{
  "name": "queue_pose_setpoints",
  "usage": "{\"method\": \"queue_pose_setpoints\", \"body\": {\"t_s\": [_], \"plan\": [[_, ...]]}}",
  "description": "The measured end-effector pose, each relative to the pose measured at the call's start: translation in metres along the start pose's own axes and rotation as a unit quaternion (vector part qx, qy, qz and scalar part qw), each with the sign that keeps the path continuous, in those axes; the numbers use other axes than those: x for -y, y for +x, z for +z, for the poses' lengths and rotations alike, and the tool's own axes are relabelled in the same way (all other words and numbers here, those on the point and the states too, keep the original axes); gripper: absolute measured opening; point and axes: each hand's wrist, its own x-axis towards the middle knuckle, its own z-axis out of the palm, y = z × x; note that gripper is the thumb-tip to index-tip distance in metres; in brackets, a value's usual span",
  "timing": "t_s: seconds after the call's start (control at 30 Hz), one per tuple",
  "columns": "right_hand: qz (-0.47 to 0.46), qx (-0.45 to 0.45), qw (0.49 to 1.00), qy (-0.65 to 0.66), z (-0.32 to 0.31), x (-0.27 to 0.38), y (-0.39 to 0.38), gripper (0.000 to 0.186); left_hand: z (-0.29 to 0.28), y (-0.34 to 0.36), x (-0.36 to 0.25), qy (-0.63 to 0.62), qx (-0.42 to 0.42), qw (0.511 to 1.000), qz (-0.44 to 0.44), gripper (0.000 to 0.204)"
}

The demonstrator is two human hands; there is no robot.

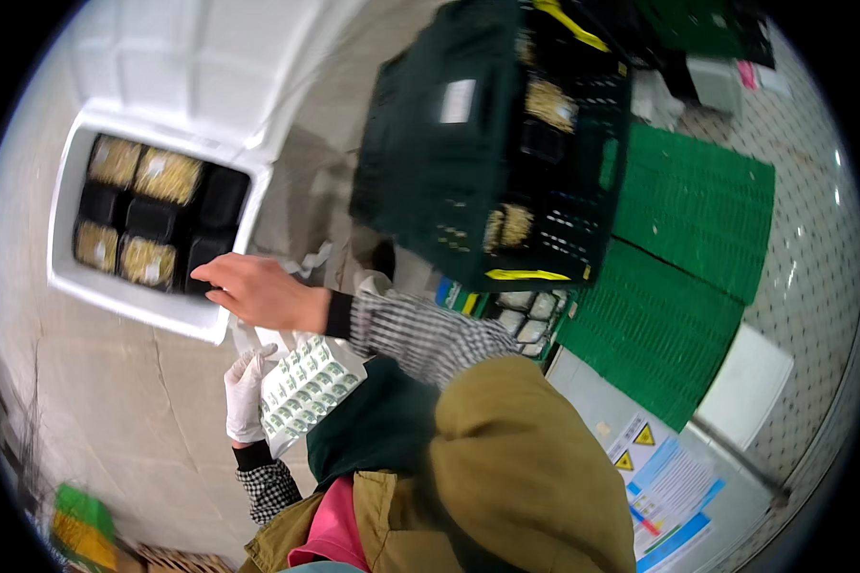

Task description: The person labels multiple black plastic containers filled with bean sprouts by applying small white stickers from a sheet. They pick up each container from a green crate, place it into a white cooler, and affix a label to the top before repeating the process.

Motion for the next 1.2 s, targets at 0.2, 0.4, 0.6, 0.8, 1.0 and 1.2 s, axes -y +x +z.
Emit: {"method": "queue_pose_setpoints", "body": {"t_s": [0.2,0.4,0.6,0.8,1.0,1.2], "plan": [[0.224,-0.432,0.868,-0.104,-0.307,-0.079,-0.146,0.019,0.146,-0.004,-0.037,0.134,0.148,0.98,-0.021,0.025],[0.54,-0.371,0.692,-0.303,-0.521,-0.336,-0.272,0.024,0.317,0.003,-0.049,0.234,0.268,0.929,0.1,0.036],[0.52,-0.642,0.515,0.229,-0.523,-0.349,-0.2,0.03,0.442,0.086,-0.039,0.551,0.139,0.822,0.027,0.057],[0.354,-0.592,0.688,0.226,-0.519,-0.295,-0.232,0.039,0.484,0.178,-0.03,0.498,-0.194,0.822,-0.197,0.055],[0.27,-0.521,0.777,0.227,-0.53,-0.222,-0.287,0.042,0.465,0.208,-0.013,0.736,-0.064,0.672,-0.041,0.042],[0.249,-0.466,0.847,0.059,-0.534,-0.145,-0.291,0.042,0.479,0.155,-0.02,0.724,0.039,0.675,0.138,0.016]]}}
